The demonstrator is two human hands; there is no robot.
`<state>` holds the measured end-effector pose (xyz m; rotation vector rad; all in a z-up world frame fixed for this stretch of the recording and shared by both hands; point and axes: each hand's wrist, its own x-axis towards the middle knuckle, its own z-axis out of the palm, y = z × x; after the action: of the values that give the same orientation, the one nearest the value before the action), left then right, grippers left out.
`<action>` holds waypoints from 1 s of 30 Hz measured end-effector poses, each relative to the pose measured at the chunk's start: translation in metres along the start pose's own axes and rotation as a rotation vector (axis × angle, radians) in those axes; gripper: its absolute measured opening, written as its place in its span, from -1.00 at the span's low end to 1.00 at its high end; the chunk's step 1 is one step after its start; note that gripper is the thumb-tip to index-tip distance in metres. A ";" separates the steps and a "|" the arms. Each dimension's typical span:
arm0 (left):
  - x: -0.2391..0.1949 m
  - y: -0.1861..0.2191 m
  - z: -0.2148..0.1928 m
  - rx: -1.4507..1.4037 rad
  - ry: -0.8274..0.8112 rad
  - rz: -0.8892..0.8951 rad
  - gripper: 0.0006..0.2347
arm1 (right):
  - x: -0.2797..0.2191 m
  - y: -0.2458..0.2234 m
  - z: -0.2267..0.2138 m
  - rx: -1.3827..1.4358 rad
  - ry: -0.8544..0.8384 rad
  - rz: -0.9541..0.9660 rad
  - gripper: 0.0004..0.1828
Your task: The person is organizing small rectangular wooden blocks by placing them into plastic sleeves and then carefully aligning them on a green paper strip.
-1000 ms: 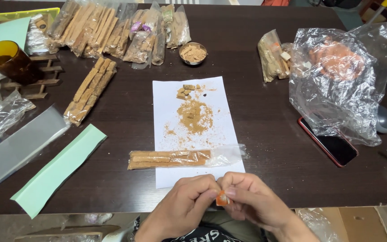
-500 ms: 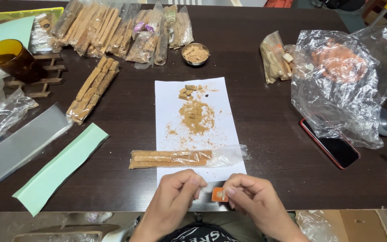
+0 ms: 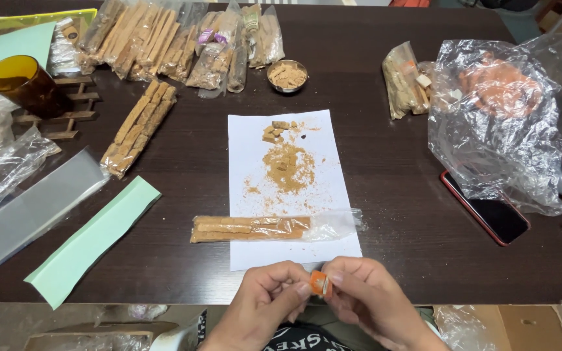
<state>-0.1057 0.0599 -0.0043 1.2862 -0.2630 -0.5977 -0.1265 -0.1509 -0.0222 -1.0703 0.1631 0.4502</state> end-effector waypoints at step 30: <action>0.074 0.075 -0.212 1.310 0.700 0.169 -0.80 | -0.011 0.014 -0.106 -0.232 0.467 -0.846 -0.75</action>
<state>0.0826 0.2043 -0.0020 2.5926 -0.1555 0.3150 -0.1334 -0.2415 -0.0801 -1.3477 0.0557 -0.5603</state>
